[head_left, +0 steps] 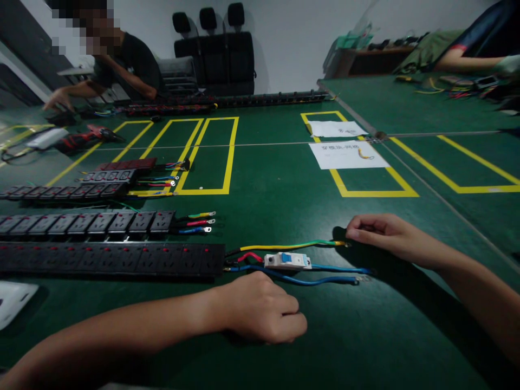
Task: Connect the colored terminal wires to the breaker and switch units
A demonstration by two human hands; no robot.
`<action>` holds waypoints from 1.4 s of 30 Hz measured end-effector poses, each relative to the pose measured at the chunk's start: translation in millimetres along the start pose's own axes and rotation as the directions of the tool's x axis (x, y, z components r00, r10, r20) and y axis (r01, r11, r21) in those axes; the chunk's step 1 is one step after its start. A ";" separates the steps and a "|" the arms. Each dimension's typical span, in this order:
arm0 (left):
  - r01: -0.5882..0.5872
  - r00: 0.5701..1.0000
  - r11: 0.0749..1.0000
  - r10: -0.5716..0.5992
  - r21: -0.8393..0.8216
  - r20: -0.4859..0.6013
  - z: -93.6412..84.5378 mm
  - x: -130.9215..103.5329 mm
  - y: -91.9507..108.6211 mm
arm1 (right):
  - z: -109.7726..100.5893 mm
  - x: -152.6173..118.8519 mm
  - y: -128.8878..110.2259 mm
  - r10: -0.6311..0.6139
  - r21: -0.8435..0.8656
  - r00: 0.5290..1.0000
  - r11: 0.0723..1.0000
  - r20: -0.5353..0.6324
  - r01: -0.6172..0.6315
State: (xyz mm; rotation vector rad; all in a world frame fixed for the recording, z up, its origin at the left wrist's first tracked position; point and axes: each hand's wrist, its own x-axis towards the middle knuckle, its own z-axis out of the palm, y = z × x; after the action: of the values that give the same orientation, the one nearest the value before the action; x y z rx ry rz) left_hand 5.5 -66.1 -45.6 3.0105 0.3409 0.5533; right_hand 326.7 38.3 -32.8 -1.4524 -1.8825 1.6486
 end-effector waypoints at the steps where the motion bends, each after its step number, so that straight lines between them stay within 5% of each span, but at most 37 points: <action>1: 0.001 1.000 1.000 -0.001 0.001 0.001 0.0 0.2 0.0 | 0.2 -0.1 -0.3 -0.001 -0.003 1.000 1.000 -0.003 0.001; 42: 0.001 1.000 1.000 -0.001 -0.010 -0.015 1.0 0.7 -1.3 | 2.1 0.3 -2.1 -0.049 -0.041 0.999 0.998 -0.020 0.048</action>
State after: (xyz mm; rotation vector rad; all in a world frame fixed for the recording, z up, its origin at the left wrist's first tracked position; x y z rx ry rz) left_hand 6.3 -64.7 -46.5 2.9982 0.3396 0.5764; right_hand 323.9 37.5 -31.8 -1.4221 -1.9343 1.5763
